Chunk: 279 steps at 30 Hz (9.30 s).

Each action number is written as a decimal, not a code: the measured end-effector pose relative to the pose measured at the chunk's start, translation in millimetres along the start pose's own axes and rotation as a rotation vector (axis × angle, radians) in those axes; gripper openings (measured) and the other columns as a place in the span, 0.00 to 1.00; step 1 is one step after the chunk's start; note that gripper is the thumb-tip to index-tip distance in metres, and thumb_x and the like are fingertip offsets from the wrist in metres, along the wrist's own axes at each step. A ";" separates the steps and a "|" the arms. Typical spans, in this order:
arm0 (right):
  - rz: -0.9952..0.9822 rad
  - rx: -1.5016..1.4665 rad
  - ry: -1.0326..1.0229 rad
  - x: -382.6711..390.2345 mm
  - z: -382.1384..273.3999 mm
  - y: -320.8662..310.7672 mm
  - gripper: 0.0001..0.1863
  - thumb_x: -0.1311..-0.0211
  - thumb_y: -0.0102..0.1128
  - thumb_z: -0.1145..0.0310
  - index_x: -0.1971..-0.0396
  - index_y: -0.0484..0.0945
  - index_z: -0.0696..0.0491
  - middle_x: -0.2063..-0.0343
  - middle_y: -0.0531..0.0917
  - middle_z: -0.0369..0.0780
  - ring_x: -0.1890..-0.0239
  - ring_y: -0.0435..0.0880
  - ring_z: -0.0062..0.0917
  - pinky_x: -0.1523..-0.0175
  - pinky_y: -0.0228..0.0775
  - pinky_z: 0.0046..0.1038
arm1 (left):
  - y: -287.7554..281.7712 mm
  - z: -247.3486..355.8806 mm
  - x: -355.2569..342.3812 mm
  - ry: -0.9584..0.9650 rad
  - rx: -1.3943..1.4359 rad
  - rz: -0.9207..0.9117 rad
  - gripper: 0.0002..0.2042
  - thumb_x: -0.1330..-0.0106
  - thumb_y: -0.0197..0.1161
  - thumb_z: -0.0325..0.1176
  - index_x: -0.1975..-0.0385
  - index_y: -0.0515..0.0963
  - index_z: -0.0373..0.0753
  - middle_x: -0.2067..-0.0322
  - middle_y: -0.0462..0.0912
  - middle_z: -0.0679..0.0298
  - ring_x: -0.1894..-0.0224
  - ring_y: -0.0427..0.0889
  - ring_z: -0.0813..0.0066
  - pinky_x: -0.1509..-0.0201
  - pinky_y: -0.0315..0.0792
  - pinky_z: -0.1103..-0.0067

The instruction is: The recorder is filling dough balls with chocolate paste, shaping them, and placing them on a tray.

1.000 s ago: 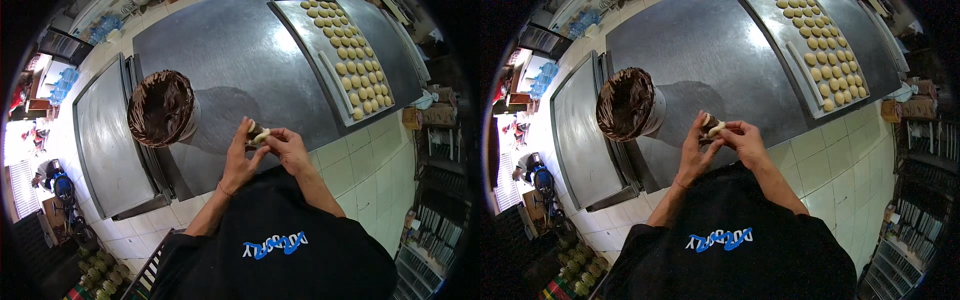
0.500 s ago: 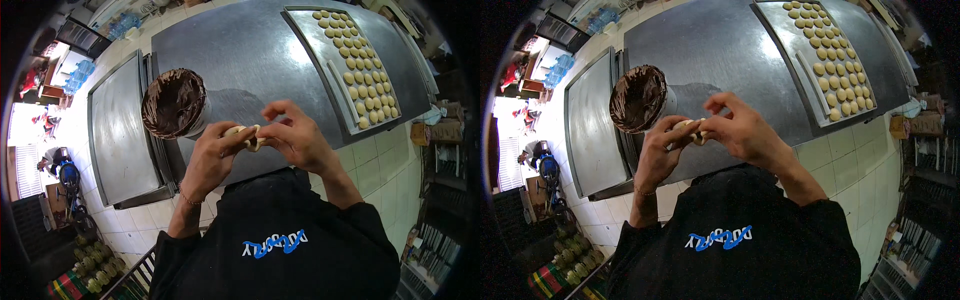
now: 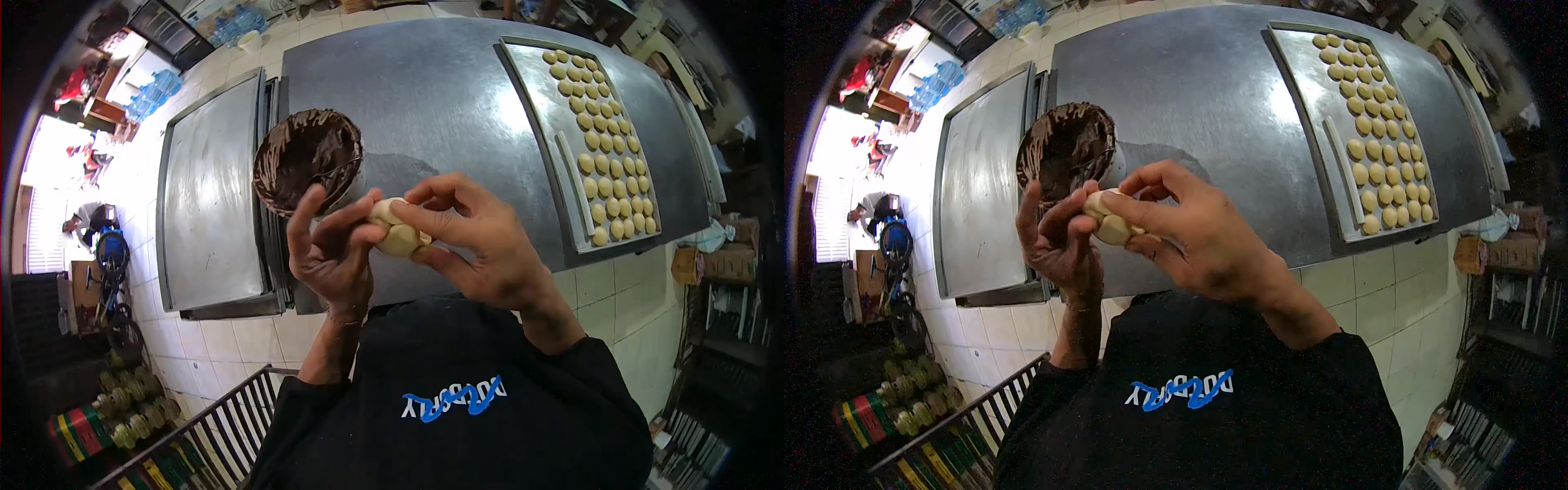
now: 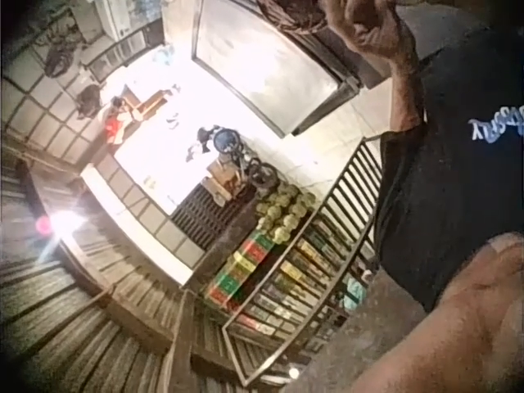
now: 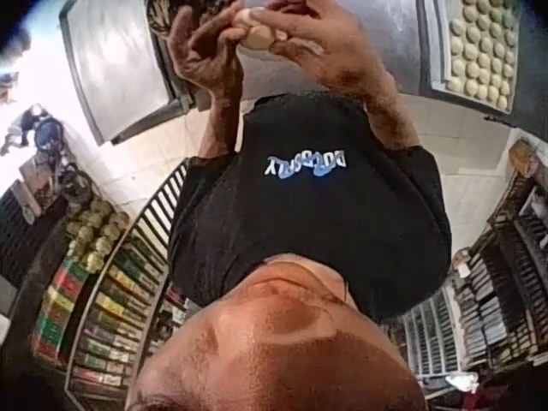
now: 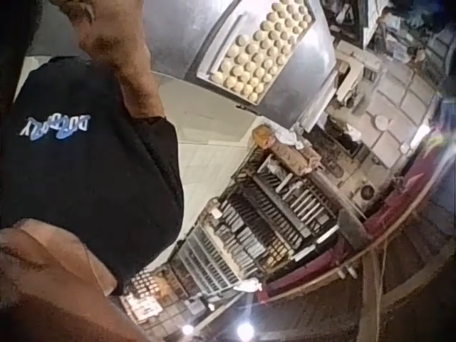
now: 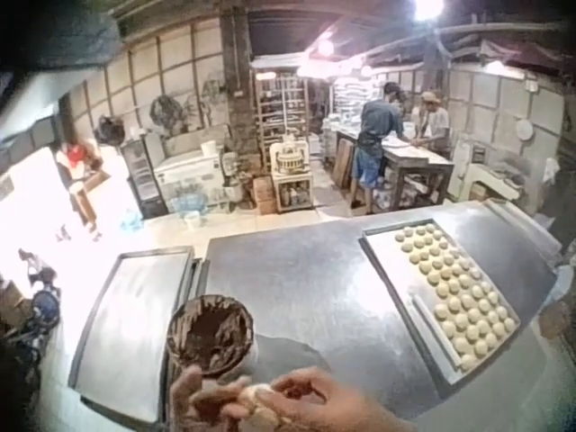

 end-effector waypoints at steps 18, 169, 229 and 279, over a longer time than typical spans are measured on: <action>0.010 0.055 0.011 -2.0 -14.0 -5.1 0.10 0.47 0.60 0.83 0.63 0.80 0.59 0.61 0.79 0.44 0.61 0.82 0.27 0.57 0.77 0.23 | 1.1 13.4 22.5 -0.456 0.104 0.195 0.21 0.39 0.67 0.35 0.50 0.72 0.32 0.43 0.68 0.53 0.43 0.71 0.67 0.36 0.63 0.70; -0.110 0.927 0.450 169.8 322.0 -47.0 0.36 0.30 0.30 0.45 0.32 0.51 0.56 0.33 0.51 0.57 0.29 0.47 0.49 0.30 0.32 0.56 | 47.8 -280.6 100.4 -0.292 -1.389 -0.517 0.28 0.30 0.38 0.47 0.35 0.59 0.36 0.33 0.58 0.53 0.29 0.50 0.55 0.32 0.25 0.44; 0.620 0.595 1.472 296.1 292.3 -221.8 0.26 0.45 0.61 0.55 0.55 0.75 0.62 0.57 0.80 0.55 0.52 0.78 0.50 0.49 0.69 0.45 | 71.5 -217.6 152.2 -0.988 -0.745 -0.508 0.20 0.39 0.62 0.35 0.49 0.70 0.33 0.53 0.75 0.55 0.56 0.78 0.61 0.58 0.74 0.70; -0.433 0.683 0.745 206.2 240.1 -35.3 0.16 0.47 0.59 0.66 0.58 0.73 0.55 0.58 0.76 0.49 0.62 0.80 0.46 0.56 0.73 0.46 | -18.1 -168.4 178.8 -0.646 -0.980 -0.103 0.22 0.33 0.50 0.35 0.43 0.65 0.28 0.48 0.73 0.44 0.46 0.72 0.46 0.42 0.64 0.63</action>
Point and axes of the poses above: each hand's wrist, its own x-axis away from the middle knuckle, its own y-axis out of the palm, z = x × y, the point moved 5 cm from there along -x, towards the middle knuckle
